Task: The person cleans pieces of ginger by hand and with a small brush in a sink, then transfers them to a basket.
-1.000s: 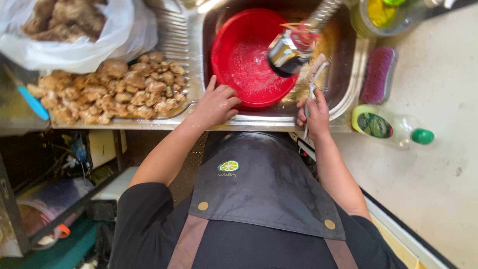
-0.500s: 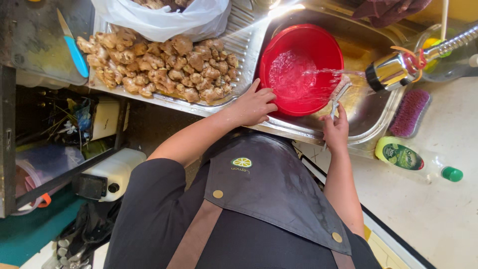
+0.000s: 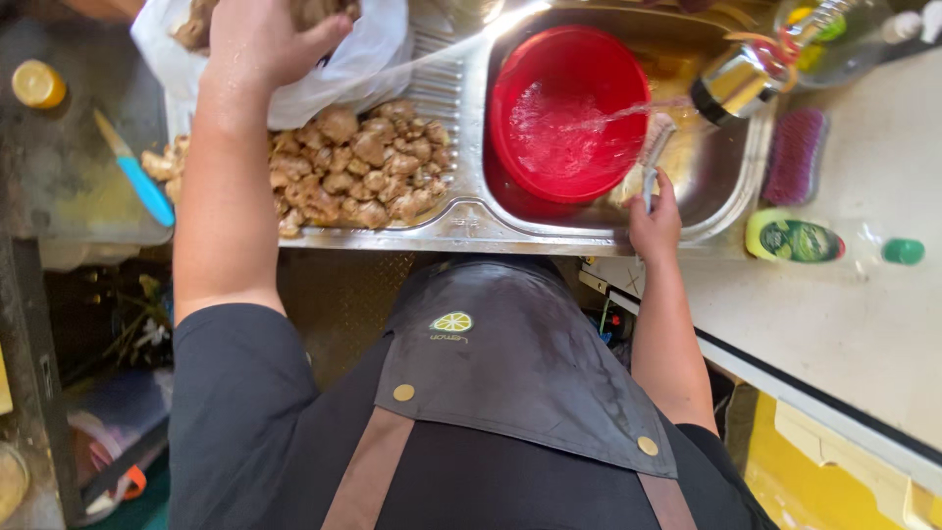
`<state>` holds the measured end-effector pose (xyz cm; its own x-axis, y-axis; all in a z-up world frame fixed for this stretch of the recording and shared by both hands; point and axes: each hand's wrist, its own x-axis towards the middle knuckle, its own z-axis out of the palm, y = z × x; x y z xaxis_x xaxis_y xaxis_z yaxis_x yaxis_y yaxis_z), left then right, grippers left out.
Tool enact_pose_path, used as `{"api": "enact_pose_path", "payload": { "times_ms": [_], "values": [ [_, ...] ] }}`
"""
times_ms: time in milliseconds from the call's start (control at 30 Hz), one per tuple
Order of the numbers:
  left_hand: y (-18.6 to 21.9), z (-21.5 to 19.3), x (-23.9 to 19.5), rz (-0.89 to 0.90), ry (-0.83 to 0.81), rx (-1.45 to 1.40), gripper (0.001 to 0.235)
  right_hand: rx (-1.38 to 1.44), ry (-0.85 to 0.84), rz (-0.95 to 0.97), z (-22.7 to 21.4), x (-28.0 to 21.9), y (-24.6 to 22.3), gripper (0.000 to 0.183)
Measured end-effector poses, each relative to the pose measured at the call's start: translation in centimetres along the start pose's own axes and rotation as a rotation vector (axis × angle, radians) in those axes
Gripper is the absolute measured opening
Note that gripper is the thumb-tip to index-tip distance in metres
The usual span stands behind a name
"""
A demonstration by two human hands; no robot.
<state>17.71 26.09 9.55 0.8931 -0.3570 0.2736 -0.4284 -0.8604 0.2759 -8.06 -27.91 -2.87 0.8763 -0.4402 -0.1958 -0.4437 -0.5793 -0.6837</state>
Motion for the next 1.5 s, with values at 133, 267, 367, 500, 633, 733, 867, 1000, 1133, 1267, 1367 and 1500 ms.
{"api": "enact_pose_path", "payload": {
  "times_ms": [133,267,367,500,633,733,867,1000,1133,1267,1367,1500],
  "values": [
    [-0.5,1.7,1.9,0.009,-0.04,0.118,0.068,0.063,0.039,0.025,0.5,0.0,1.3,0.062],
    [-1.4,1.0,1.8,-0.09,-0.124,-0.037,0.056,0.18,0.059,-0.121,0.4,0.7,3.0,0.059],
    [-2.6,-0.2,0.7,-0.19,-0.104,-0.136,0.045,0.433,-0.009,0.125,-0.6,1.4,2.8,0.062],
    [-3.4,-1.0,-0.5,-0.202,0.042,-0.408,0.042,0.702,-0.025,0.219,-3.4,2.5,1.0,0.066],
    [-0.1,-2.0,-2.3,-0.12,0.273,-0.755,0.047,0.865,-0.012,0.07,-8.5,4.8,-1.2,0.067],
    [5.5,-4.1,-3.2,-0.222,0.371,-1.056,0.049,1.053,-0.102,-0.037,-11.6,8.2,-2.5,0.066],
    [12.8,-3.9,-5.6,-0.237,0.301,-1.185,0.042,1.281,-0.25,0.105,-13.2,12.5,-3.3,0.06],
    [16.9,-1.0,-8.2,-0.234,0.084,-1.136,0.05,1.439,-0.297,0.172,-13.4,14.8,-2.4,0.06],
    [19.0,2.1,-10.3,-0.325,0.002,-1.128,0.052,1.251,-0.227,-0.074,-12.2,15.1,-1.0,0.065],
    [20.8,5.2,-11.5,-0.368,0.013,-1.211,0.051,0.899,-0.045,-0.203,-10.7,13.1,0.3,0.078],
    [22.5,7.0,-11.5,-0.384,-0.008,-1.276,0.052,0.507,-0.204,-0.197,-8.9,12.1,1.8,0.083],
    [25.3,9.1,-10.1,-0.401,-0.09,-1.4,0.053,0.115,-0.379,-0.047,-6.1,12.9,5.0,0.078]
  ]
}}
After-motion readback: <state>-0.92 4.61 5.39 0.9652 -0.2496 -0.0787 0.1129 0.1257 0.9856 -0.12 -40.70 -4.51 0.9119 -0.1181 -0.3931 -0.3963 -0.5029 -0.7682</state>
